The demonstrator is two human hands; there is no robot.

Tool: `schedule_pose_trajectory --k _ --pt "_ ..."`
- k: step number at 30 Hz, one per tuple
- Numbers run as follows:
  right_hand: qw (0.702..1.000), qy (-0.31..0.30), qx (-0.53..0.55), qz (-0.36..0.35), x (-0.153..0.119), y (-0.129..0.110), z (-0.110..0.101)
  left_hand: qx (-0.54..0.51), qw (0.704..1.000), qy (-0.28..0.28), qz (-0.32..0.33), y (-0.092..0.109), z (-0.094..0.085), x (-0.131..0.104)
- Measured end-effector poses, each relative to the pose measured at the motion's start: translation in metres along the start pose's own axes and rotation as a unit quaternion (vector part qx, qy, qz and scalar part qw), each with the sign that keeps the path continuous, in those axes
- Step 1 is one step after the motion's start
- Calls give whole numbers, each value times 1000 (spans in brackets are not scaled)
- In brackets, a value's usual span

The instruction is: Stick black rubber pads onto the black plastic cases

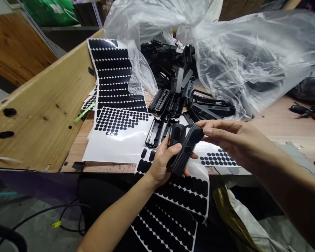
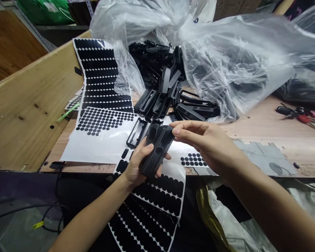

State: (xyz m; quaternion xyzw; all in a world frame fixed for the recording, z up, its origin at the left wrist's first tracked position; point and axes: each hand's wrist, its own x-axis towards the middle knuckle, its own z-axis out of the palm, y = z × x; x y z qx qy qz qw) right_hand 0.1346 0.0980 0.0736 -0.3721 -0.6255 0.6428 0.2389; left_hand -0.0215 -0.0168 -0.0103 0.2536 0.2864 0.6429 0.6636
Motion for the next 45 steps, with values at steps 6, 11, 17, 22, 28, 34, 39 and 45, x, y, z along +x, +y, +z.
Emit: schedule_pose_trajectory --k 6,11,17,22,28,34,39,45 --pt "1000 -4 -7 -11 -1 3 3 -7 1000 3 3 -1 0 0" --pt "1000 3 -9 -16 0 4 4 -8 1000 0 6 -3 -1 0" --pt "999 3 -30 -23 0 6 4 -10 1000 -6 7 -2 -1 0" --pt "999 -4 -44 -24 0 6 2 -6 1000 -4 8 -1 0 -1" --pt "997 20 -60 -42 0 9 4 -10 1000 -7 11 -3 -1 0" --pt "987 48 -135 -75 -1 10 2 -13 1000 -3 3 -2 0 0" --pt "975 63 -185 -105 -5 5 8 -4 1000 9 -10 1 1 -1" --pt "899 134 -336 -247 -8 6 13 0 1000 8 -5 -1 1 -1"
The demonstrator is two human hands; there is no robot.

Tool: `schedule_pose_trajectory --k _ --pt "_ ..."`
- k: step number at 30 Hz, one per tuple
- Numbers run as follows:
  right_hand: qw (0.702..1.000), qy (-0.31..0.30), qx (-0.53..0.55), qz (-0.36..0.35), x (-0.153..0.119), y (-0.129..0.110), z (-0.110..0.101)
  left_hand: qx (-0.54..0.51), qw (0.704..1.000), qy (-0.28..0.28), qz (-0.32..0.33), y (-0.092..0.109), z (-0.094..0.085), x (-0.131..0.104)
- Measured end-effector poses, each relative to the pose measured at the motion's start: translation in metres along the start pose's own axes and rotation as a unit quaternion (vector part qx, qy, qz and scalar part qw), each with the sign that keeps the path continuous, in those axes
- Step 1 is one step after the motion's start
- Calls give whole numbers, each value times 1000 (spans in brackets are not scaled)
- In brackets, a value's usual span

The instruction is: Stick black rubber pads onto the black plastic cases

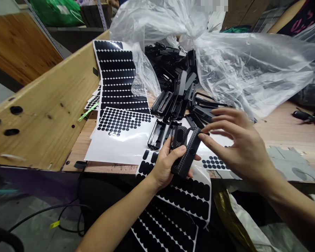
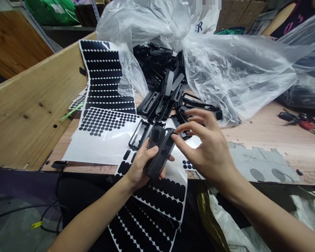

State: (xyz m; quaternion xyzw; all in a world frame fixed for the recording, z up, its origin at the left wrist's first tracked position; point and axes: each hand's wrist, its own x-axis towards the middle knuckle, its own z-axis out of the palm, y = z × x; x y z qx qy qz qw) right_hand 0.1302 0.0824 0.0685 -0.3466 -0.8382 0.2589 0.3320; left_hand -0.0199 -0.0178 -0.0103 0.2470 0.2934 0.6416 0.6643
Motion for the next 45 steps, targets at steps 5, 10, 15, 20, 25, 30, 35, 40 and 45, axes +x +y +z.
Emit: schedule_pose_trajectory --k 5,10,15,20,25,30,35,40,45 --pt "997 -76 -11 25 11 17 1 5 1000 1 7 1 0 1" --pt "986 -53 -154 44 20 58 22 -9 1000 9 14 0 1 1" --pt "983 -71 -109 132 13 71 21 -4 998 44 37 0 3 1" --pt "902 -71 307 295 1 46 -8 -28 996 81 31 3 7 1" --pt "868 -139 378 292 -12 25 -27 -49 993 102 31 2 5 3" --pt "899 -269 286 193 -3 16 -25 -51 997 53 7 0 1 1" --pt "920 -236 274 150 8 13 -17 -45 998 41 29 1 1 -1" --pt "906 -241 314 149 8 15 -14 -41 998 55 2 0 0 0" --pt "947 -179 243 106 8 10 -1 -10 1000 0 17 0 0 0"
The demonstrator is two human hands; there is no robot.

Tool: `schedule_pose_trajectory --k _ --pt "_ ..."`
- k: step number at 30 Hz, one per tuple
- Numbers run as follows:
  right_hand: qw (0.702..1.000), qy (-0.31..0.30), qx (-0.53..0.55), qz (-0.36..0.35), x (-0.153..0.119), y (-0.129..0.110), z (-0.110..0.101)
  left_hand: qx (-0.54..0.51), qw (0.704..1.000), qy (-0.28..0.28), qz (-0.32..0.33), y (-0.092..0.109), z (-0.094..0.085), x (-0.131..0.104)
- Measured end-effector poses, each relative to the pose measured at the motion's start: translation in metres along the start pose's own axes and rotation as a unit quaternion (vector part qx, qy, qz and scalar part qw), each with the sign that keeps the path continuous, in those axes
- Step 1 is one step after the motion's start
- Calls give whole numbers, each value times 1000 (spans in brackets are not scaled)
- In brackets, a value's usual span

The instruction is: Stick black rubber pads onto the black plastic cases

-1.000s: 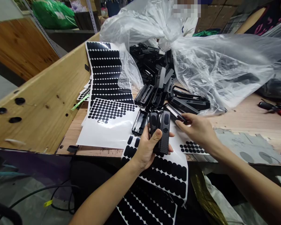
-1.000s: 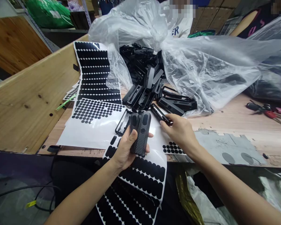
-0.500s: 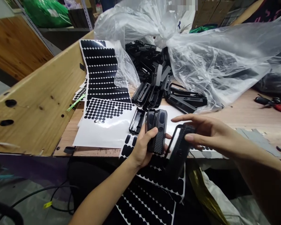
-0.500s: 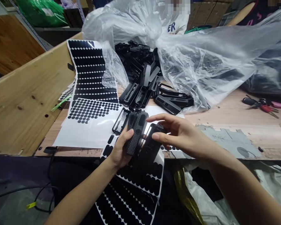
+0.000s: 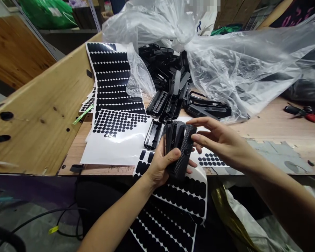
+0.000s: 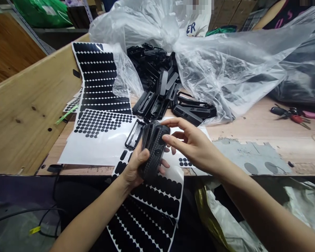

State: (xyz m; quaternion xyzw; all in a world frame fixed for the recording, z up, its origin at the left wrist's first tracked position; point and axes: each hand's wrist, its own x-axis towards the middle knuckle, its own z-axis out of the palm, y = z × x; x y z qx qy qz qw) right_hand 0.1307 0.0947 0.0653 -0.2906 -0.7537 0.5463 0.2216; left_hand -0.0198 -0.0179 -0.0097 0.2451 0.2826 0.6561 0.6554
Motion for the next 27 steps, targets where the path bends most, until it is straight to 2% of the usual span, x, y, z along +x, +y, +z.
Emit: schedule_pose_trajectory --k 2,4,6,8,10,12,16,19,22,25,27 --pt "998 39 -49 8 -2 6 -4 6 1000 7 0 1 0 0" --pt "986 60 -154 20 -7 17 -15 -9 1000 23 -4 2 0 0" --pt "957 30 -287 27 -16 32 -27 -29 999 36 -7 3 1 1" --pt "926 -24 -376 31 -27 47 -34 -40 998 45 -10 4 1 2" --pt "914 -57 -401 32 -36 59 -34 -41 998 50 -8 4 2 2" --pt "913 -58 -404 26 -41 65 -29 -36 998 50 -2 3 2 2" --pt "903 -62 -425 31 -36 63 -23 -28 998 55 2 1 2 3" --pt "912 -103 -387 85 -27 55 -28 -26 998 55 0 0 0 3" --pt "949 -126 -261 126 -21 41 -31 -30 998 48 3 -1 -1 3" --pt "984 -78 -59 149 -19 23 -22 -27 999 43 2 -1 -2 3" --pt "986 -40 53 151 -17 12 -9 -24 998 50 1 -1 -1 2"
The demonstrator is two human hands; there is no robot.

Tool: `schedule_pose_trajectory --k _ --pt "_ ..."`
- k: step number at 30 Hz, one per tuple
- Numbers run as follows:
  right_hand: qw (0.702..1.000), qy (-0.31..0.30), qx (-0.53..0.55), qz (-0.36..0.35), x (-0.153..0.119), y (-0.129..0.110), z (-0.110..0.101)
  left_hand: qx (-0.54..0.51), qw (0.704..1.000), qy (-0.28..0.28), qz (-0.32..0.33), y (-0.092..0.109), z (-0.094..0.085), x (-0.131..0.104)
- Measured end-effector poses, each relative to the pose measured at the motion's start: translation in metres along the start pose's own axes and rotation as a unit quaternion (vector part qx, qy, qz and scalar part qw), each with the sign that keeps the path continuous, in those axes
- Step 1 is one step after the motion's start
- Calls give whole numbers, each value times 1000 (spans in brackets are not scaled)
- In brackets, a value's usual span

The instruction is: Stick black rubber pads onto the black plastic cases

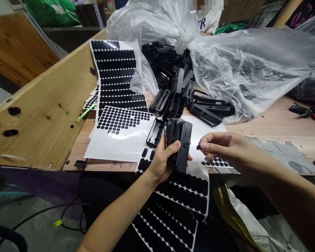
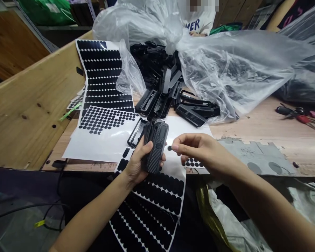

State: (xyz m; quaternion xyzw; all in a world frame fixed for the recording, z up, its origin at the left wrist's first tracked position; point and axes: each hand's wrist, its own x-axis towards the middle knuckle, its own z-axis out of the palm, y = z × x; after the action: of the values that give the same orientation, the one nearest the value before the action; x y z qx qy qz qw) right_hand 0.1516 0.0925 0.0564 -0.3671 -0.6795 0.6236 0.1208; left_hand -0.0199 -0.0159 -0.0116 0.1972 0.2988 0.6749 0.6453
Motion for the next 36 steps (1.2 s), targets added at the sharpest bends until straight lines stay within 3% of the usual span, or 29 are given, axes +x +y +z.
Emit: schedule_pose_trajectory --k 2,6,23,28,36 --pt "998 3 55 -11 1 -7 13 3 1000 12 0 0 1 -1" --pt "998 6 45 -30 7 -13 26 6 1000 16 -3 0 1 -1" --pt "993 42 -85 -68 1 -25 29 -2 1000 0 10 1 0 -2" --pt "982 48 -147 -107 -1 -23 27 9 1000 1 9 2 1 -3" --pt "946 168 -221 -169 0 -6 36 -14 1000 16 14 -1 -1 -2"
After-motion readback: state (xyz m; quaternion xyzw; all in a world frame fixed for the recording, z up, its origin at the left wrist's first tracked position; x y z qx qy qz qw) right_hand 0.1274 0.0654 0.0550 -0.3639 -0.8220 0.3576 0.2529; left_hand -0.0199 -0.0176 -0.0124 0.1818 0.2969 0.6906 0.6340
